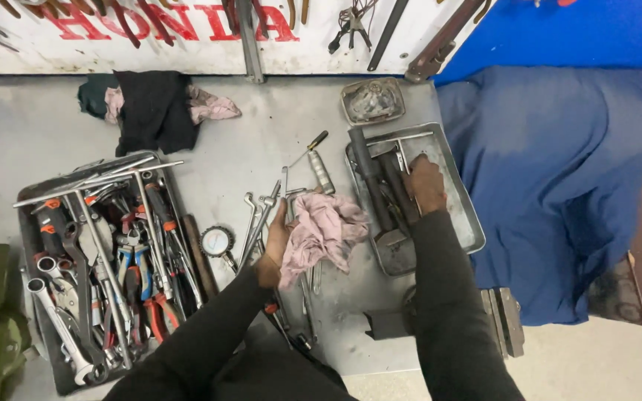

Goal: The person organizes various tools on a workbench and a wall-mounted rack. They pick up wrenches, pliers, and screwdrivers, wipe them with a cloth, and hang them on the rack. The person also places tools into a red toolbox drawer.

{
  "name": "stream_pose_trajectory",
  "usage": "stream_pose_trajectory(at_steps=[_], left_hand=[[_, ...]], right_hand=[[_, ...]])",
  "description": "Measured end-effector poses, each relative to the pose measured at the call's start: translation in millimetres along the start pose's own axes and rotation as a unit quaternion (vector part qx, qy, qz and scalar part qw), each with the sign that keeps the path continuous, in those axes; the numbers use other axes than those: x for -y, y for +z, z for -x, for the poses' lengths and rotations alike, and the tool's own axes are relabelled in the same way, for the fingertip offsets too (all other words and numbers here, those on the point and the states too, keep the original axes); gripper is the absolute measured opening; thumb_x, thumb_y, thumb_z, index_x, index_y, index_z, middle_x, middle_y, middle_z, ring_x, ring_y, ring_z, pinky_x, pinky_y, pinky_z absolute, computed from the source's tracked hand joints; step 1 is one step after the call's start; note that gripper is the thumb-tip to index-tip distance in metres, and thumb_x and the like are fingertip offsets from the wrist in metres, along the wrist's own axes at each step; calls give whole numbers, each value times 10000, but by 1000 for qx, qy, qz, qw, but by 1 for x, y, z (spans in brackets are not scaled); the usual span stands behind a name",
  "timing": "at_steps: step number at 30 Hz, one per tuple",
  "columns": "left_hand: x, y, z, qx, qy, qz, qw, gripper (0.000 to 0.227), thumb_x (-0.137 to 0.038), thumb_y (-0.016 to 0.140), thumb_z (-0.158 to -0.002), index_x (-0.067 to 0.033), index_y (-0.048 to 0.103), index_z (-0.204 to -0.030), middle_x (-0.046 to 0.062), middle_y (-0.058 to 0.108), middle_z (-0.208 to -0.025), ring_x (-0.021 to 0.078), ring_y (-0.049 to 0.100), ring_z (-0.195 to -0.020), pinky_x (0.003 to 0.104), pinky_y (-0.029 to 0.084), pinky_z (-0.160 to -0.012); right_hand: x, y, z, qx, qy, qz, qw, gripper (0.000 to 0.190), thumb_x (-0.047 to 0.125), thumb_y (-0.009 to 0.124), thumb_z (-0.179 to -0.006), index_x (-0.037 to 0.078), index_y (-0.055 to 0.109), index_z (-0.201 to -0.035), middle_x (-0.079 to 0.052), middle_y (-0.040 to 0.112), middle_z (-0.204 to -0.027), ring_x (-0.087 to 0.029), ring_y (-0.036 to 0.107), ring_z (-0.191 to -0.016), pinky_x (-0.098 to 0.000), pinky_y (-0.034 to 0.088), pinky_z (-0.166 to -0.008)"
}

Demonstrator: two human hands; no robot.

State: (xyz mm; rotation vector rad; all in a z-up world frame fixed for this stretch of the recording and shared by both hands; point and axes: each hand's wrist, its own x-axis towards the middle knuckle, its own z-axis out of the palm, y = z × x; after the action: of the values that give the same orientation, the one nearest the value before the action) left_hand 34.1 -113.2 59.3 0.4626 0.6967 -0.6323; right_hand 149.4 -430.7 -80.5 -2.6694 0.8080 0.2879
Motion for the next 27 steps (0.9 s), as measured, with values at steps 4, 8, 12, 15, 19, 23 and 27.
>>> stream_pose_trajectory(at_steps=[4, 8, 12, 15, 19, 23, 27], left_hand=[[4, -8, -14, -46, -6, 4, 999, 514, -390, 574, -934, 22, 648, -1232, 249, 666, -1235, 391, 623, -1176, 496, 437, -1075], [0, -32, -50, 21, -7, -8, 1000, 524, -390, 564, -948, 2, 605, -1293, 273, 619, -1294, 409, 603, -1197, 533, 431, -1054], [-15, -14, -67, 78, -1, -32, 996, 502, -430, 586, -933, -74, 630, -1284, 217, 638, -1290, 377, 618, -1180, 510, 465, -1043], [-28, 0, -90, 118, 43, -56, 991, 477, -414, 650, -903, -90, 661, -1252, 204, 664, -1244, 358, 650, -1139, 504, 497, -1011], [-61, 29, -38, 158, 103, -127, 974, 692, -596, 535, -916, -63, 574, -1357, 205, 635, -1298, 335, 622, -1194, 483, 507, -1010], [-97, 11, -35, 95, 211, -429, 873, 781, -533, 622, -908, 0, 430, -1446, 272, 511, -1404, 392, 493, -1315, 542, 387, -1096], [-111, 8, -24, 104, 329, -559, 754, 530, -415, 459, -1043, -54, 510, -1427, 206, 555, -1401, 344, 468, -1357, 506, 320, -1155]], right_hand=[[-10, 17, -8, -13, -40, 91, 995, 262, 211, 662, -852, 38, 655, -1049, -234, 671, -1005, -471, 682, -994, -570, 578, -797], [9, -35, 53, -162, -116, -64, 978, 285, 216, 510, -1011, -28, 649, -961, -203, 681, -807, -402, 706, -811, -526, 557, -745], [68, -105, 149, -173, -237, -317, 902, 327, 170, 408, -1084, 7, 649, -935, -91, 581, -586, -208, 573, -497, -359, 481, -560], [84, -92, 169, -117, -324, -289, 893, 389, 233, 499, -1077, -25, 637, -820, -158, 549, -571, -213, 498, -540, -359, 422, -556], [118, -91, 218, -60, -355, -48, 932, 326, 312, 479, -1056, 67, 662, -944, -119, 665, -645, -240, 656, -562, -345, 513, -561], [142, -83, 267, -46, -426, 126, 895, 362, 350, 418, -1042, 82, 655, -1093, -110, 696, -668, -263, 711, -602, -429, 571, -572], [150, -59, 298, -24, -440, 88, 893, 374, 398, 460, -1021, 86, 668, -1032, -130, 699, -656, -334, 730, -644, -514, 591, -615]])
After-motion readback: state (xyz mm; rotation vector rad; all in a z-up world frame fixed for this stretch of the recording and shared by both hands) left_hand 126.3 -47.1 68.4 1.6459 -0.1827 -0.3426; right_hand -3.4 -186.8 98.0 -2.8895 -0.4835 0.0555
